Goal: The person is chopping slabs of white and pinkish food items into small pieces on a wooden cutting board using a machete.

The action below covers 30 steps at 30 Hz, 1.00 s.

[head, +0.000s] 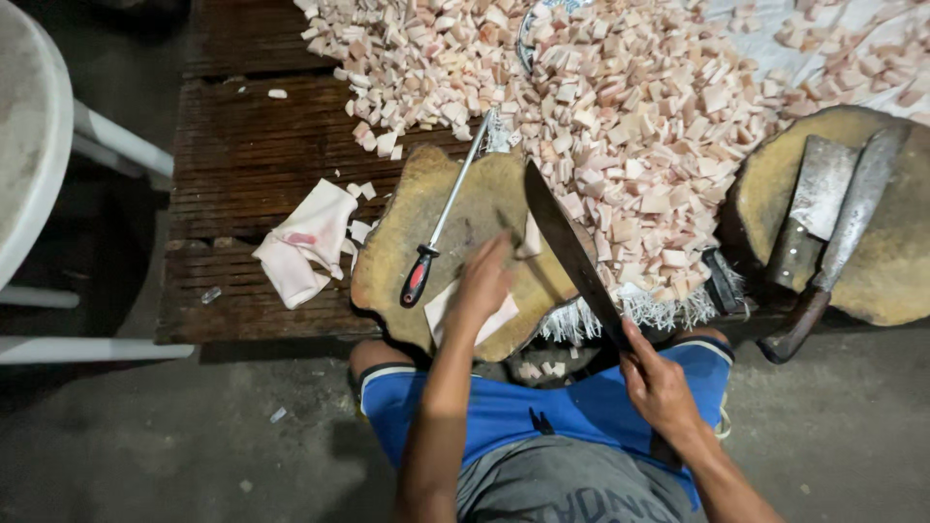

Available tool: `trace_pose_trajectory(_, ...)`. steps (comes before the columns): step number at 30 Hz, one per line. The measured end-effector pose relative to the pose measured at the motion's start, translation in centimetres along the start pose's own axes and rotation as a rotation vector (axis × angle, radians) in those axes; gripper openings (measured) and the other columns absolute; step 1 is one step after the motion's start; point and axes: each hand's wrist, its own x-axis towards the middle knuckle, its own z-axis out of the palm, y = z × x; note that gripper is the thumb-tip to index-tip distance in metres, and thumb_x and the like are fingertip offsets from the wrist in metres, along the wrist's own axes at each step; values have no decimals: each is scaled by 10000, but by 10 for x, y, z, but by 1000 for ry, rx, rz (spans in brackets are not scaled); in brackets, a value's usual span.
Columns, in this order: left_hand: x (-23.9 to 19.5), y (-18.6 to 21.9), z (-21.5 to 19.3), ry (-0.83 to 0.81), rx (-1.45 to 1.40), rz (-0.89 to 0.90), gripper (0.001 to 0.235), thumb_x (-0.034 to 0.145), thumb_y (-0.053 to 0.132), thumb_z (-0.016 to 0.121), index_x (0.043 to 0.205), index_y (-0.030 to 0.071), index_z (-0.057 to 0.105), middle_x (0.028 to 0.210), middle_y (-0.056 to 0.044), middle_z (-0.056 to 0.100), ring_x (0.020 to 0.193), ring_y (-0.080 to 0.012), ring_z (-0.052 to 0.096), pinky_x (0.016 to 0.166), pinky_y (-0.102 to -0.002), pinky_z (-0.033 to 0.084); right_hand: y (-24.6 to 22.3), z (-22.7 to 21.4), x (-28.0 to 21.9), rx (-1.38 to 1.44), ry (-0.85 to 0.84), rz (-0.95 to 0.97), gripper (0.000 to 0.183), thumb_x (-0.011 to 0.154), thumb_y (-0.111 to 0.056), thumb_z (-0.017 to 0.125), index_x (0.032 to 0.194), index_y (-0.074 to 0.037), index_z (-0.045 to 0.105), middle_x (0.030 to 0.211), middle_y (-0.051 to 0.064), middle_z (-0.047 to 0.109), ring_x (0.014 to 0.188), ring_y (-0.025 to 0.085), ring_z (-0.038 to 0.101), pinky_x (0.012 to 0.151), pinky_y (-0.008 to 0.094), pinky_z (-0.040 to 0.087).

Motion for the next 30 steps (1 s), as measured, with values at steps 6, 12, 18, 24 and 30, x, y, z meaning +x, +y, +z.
trace_pose_trajectory(6,103,-3,41,-307,443,33,702,761,-58,597,1426,159,539,1590,-185,346,1369,-425,359,1089,-538,347,34,1,-30,82,8,404,602,941,-84,623,1521,-194,503,660,118,651,574,164,559,567,335,508)
trace_pose_trajectory(12,118,-16,29,-476,722,253,265,895,146,715,1156,103,707,1372,-127,608,1330,-349,499,1079,-516,419,47,-5,-41,148,65,416,582,947,-93,594,1515,-170,494,664,70,647,567,119,559,558,297,502)
trace_pose_trajectory(18,94,17,21,-572,-33,-99,285,862,234,781,1051,64,652,948,-140,742,839,-261,700,731,-415,563,41,-7,-23,224,37,461,597,954,-97,592,1537,-173,491,655,95,620,544,125,524,521,309,480)
trace_pose_trajectory(24,59,37,49,-555,-432,-539,214,910,238,708,1022,56,705,781,-113,730,540,-135,638,417,-283,499,37,-12,-14,198,114,337,600,937,-78,597,1521,-159,486,650,94,674,546,140,586,543,314,509)
trace_pose_trajectory(30,12,7,71,-261,-306,-447,244,853,159,760,1004,-8,666,779,-123,742,618,-156,721,494,-295,549,34,-4,-6,-35,96,125,656,884,-56,658,1512,-141,492,729,223,686,616,323,681,596,401,524)
